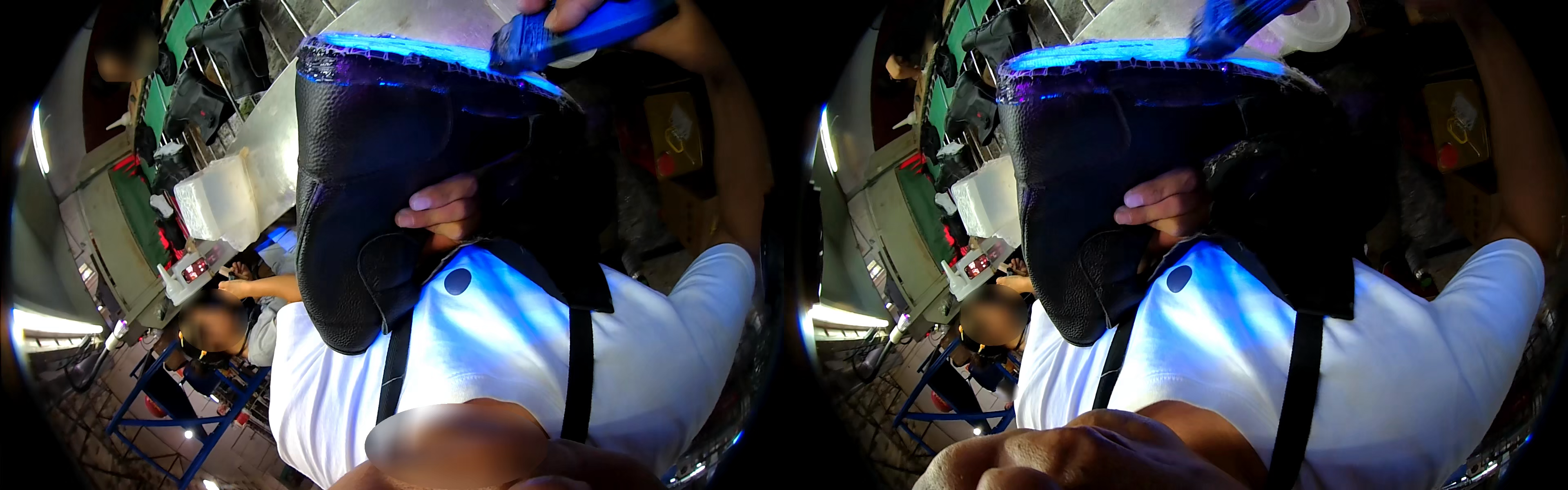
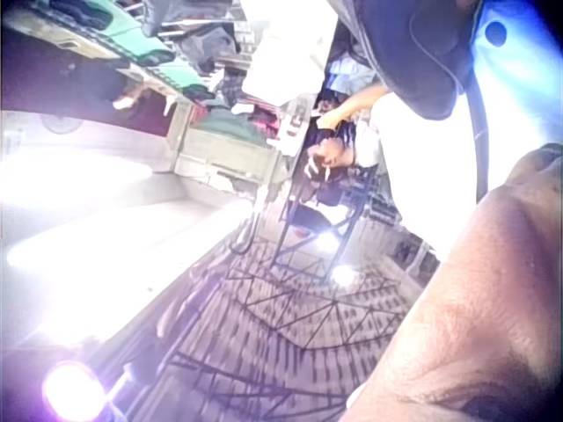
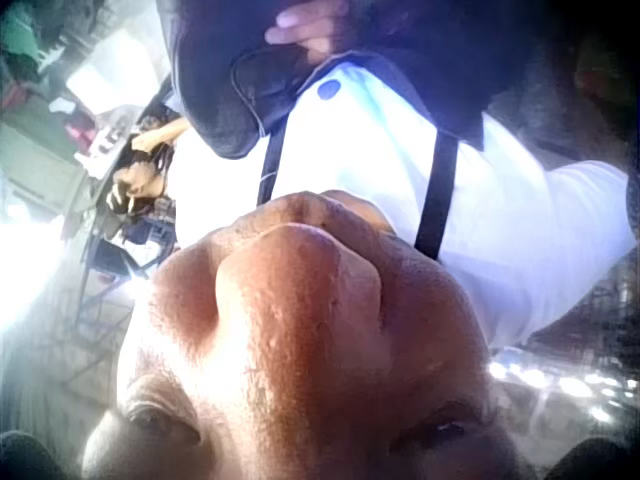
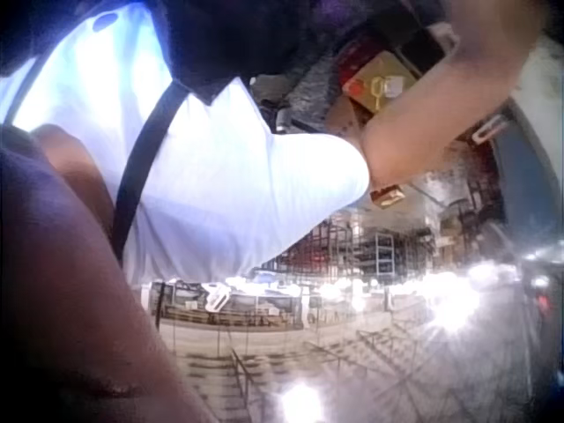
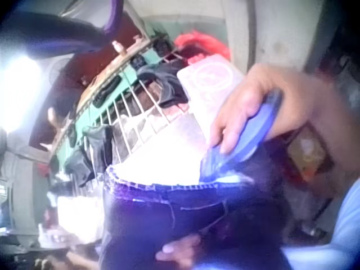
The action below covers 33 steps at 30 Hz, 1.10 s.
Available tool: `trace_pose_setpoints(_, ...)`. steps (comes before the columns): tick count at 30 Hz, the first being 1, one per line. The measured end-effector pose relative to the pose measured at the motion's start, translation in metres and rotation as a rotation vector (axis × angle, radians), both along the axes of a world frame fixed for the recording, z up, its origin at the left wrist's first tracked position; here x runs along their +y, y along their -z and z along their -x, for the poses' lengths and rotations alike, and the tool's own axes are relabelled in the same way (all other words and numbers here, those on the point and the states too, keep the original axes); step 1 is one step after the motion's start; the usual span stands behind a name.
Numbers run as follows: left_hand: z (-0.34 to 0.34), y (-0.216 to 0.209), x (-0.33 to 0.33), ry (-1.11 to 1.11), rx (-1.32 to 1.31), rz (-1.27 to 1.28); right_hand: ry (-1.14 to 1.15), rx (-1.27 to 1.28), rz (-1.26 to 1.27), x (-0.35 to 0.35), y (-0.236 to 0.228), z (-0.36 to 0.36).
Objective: The person cleans a small tool using a brush and a thin metal pick, then applies a liquid substance to the edges and sole of a black leather boot using a blue brush.
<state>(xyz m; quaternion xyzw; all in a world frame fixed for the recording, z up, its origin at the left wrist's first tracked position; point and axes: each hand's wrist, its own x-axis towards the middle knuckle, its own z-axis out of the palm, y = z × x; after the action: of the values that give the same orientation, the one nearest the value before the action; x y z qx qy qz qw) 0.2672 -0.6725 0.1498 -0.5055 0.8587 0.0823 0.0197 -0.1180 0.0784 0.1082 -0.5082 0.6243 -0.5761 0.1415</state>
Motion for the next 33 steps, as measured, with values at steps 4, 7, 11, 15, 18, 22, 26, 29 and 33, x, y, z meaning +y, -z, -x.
trace_pose_setpoints(4, 0.007, -0.007, 0.019, 0.086, -0.261, 0.190, 0.341, -0.381, -0.427, 0.030, 0.013, -0.008)
trace_pose_setpoints(7, 0.052, -0.009, 0.071, 0.332, -0.107, 0.188, 0.690, -0.423, -0.249, 0.002, 0.024, -0.033)
trace_pose_setpoints(11, 0.118, 0.031, 0.192, 0.516, 0.271, -0.418, 0.872, -0.106, 0.049, -0.062, 0.033, -0.093)
trace_pose_setpoints(15, 0.173, 0.104, 0.307, 0.398, 0.506, -1.294, 0.482, -0.444, 0.354, -0.067, 0.016, -0.105)
trace_pose_setpoints(18, 0.210, 0.156, 0.357, 0.189, 0.693, -1.792, 0.544, -0.702, 0.378, -0.053, 0.048, -0.056)
trace_pose_setpoints(22, 0.238, 0.181, 0.379, 0.026, 0.871, -2.029, 0.832, -0.148, 0.245, -0.085, 0.057, -0.087)
trace_pose_setpoints(26, 0.259, 0.178, 0.379, 0.049, 0.945, -2.070, 0.491, -0.534, 0.535, -0.089, 0.042, -0.092)
trace_pose_setpoints(29, 0.275, 0.161, 0.366, 0.095, 0.971, -2.067, 0.733, -0.784, 0.651, -0.066, 0.047, -0.045)
trace_pose_setpoints(33, 0.330, 0.127, 0.351, 0.174, 0.971, -2.040, 0.884, -0.629, 0.742, -0.064, 0.037, 0.006)
